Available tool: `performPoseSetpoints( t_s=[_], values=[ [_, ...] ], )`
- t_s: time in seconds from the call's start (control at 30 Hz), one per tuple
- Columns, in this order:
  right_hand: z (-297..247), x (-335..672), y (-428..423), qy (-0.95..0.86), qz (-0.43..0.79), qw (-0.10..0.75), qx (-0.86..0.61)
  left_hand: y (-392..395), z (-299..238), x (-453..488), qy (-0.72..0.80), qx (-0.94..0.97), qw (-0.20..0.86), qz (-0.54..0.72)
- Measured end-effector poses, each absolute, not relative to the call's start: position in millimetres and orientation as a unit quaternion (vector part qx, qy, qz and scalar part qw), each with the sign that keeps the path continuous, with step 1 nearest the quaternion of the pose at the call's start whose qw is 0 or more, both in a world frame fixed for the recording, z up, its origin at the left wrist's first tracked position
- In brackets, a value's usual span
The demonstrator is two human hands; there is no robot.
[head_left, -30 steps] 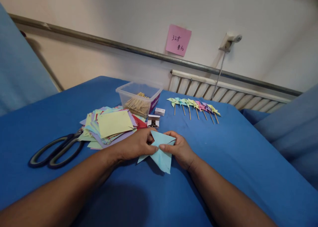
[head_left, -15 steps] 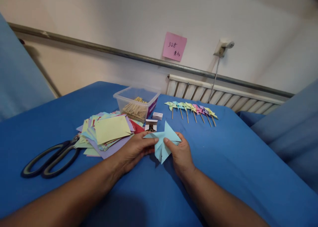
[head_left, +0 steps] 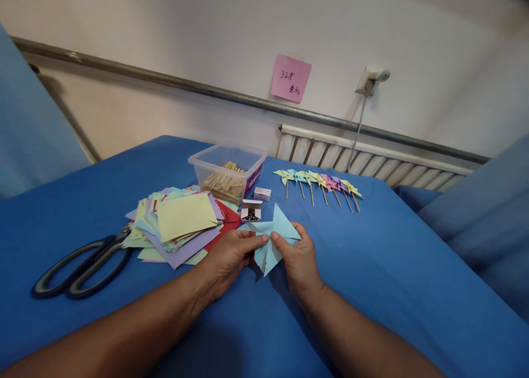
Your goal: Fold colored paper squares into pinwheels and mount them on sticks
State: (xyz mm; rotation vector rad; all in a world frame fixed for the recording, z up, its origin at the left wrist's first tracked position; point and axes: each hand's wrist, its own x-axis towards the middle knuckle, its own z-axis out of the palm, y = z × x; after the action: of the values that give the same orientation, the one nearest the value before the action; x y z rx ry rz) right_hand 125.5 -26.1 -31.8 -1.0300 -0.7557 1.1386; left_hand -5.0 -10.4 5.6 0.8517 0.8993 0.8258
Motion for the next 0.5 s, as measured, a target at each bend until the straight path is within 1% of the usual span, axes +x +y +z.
performPoseSetpoints(
  t_s=[0.17, 0.33, 0.5],
  values=[
    [-25, 127, -30, -0.363, 0.502, 0.653, -0.435, -8, 11, -8, 0.414, 0.374, 0.731, 0.392],
    [-17, 127, -39, -0.435, 0.427, 0.683, -0.403, -1, 24, -17, 0.393, 0.304, 0.744, 0.447],
    [-16, 126, -45, -0.563, 0.375, 0.623, -0.393, 0, 30, -21, 0.404, 0.259, 0.75, 0.456]
  ],
)
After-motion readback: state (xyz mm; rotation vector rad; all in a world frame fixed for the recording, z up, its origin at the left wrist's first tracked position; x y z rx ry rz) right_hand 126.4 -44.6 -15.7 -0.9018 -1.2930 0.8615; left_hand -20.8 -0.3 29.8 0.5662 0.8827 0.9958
